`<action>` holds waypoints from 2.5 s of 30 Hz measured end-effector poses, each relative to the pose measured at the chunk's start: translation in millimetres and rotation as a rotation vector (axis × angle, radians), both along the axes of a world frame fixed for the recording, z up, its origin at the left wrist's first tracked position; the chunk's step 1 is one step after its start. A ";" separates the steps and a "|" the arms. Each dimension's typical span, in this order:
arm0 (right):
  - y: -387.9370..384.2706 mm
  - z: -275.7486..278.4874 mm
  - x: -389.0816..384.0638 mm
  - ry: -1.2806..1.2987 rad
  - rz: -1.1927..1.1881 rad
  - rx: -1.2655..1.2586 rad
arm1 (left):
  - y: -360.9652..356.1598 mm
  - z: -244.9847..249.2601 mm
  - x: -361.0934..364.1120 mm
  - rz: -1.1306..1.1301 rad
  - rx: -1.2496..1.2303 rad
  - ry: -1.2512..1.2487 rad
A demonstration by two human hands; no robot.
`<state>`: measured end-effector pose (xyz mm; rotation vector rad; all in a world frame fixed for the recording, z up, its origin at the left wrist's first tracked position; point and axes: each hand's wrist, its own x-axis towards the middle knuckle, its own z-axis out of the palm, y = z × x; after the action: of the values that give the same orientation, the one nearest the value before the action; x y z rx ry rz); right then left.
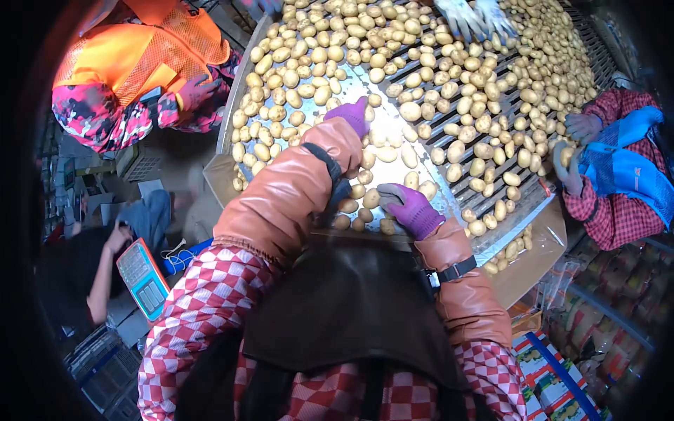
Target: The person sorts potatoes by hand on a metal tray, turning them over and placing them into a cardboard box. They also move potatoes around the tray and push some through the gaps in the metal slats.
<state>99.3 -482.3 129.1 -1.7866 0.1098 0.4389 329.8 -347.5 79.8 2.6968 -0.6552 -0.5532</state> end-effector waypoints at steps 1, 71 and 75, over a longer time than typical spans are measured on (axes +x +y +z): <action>-1.3 0.8 -2.9 0.011 -0.024 0.041 | 1.1 -2.3 5.9 -0.002 0.011 0.038; 42.2 -21.6 19.1 -0.188 0.418 -0.828 | 121.2 4.1 -26.6 0.186 -0.525 -0.533; 19.6 -18.3 10.7 -0.251 0.310 -0.511 | 93.8 6.6 -36.9 0.177 0.034 -0.329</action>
<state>110.0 -462.7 110.8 -2.3611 -0.2566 0.4259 292.9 -253.7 86.5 2.8674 -0.4810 -0.0754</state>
